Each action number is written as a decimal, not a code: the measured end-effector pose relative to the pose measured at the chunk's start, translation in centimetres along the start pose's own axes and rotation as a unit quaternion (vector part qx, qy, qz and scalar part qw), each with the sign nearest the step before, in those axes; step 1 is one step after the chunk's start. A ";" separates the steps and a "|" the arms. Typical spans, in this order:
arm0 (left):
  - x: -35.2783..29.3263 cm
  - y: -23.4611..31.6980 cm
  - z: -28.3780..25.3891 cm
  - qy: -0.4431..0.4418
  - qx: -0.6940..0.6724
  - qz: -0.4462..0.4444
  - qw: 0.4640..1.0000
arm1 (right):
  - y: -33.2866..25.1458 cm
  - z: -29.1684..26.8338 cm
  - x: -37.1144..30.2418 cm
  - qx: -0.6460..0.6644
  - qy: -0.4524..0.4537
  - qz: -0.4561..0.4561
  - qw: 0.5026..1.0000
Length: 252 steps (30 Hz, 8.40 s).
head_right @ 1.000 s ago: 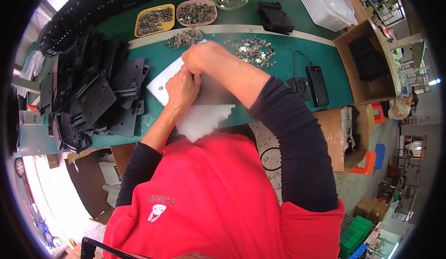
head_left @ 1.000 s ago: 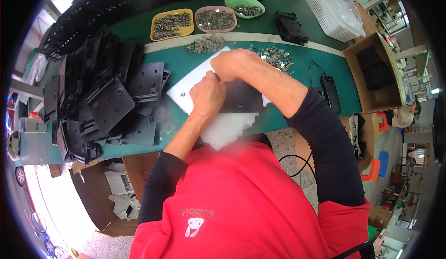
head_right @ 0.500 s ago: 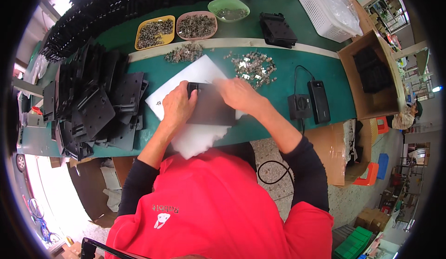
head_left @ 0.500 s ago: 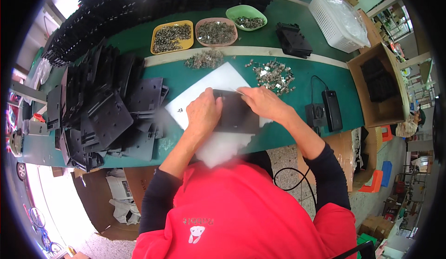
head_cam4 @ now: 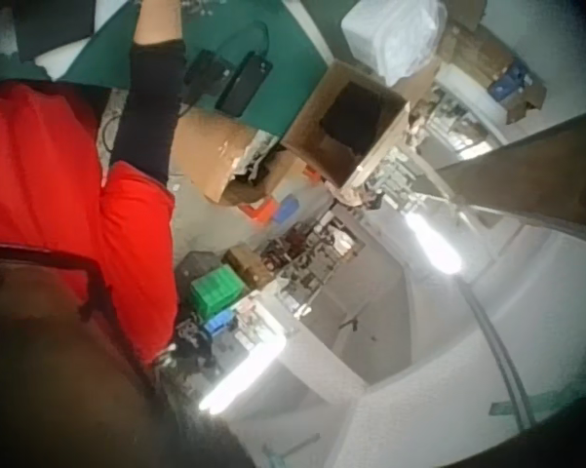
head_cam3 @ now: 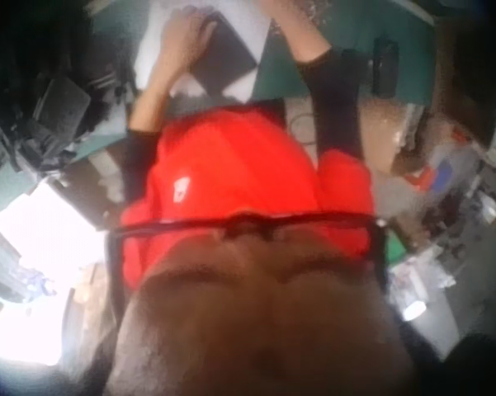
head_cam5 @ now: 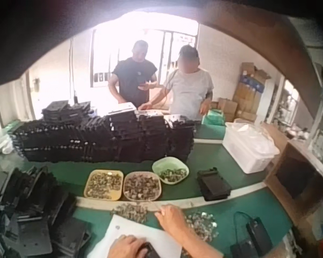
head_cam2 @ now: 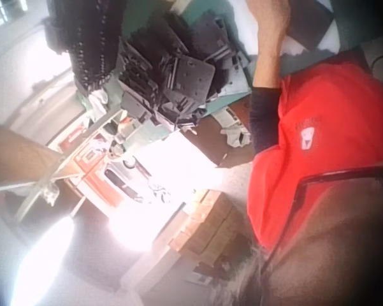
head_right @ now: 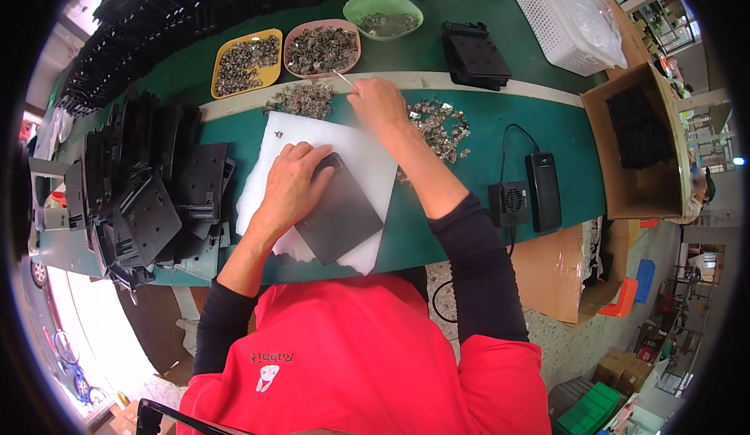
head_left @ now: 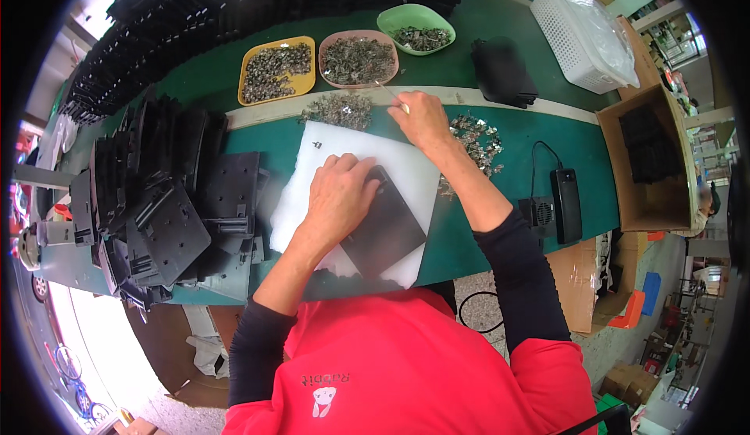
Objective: The person assembles a black rectangular electronic device by inserting small metal components into slots on its surface. They repeatedly pick up components from a pile on the table and place them into the device, occasionally flipping the device over to access different sides. The person works at a green table with multiple trays of parts and stacks of similar devices nearby.
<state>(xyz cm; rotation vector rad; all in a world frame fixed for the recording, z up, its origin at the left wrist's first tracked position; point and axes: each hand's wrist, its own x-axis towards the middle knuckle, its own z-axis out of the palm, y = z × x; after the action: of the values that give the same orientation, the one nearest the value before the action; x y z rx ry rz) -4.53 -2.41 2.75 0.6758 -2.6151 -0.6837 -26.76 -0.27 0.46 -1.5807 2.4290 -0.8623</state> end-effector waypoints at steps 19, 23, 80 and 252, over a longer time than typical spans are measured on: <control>-3.0 -0.7 -1.1 0.049 -0.072 -0.038 0.995 | -4.1 -4.4 -8.5 0.261 -0.122 0.029 0.957; -2.6 0.0 -4.1 -0.080 -0.345 -0.153 0.923 | -5.9 -6.1 -8.9 0.308 -0.096 -0.029 0.946; 5.4 -3.5 -1.1 -0.157 -0.142 -0.147 0.966 | -2.1 -4.9 -6.6 0.031 -0.160 -0.358 0.919; -3.4 -2.6 -1.5 0.109 -0.072 -0.052 0.990 | -5.6 -1.5 -10.2 0.168 -0.133 -0.032 0.976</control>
<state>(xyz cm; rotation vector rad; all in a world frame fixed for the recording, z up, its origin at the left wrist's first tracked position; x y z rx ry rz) -0.11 -3.15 1.83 0.7985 -2.3206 -0.7752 -18.28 7.61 2.50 -1.5394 1.9413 -0.9441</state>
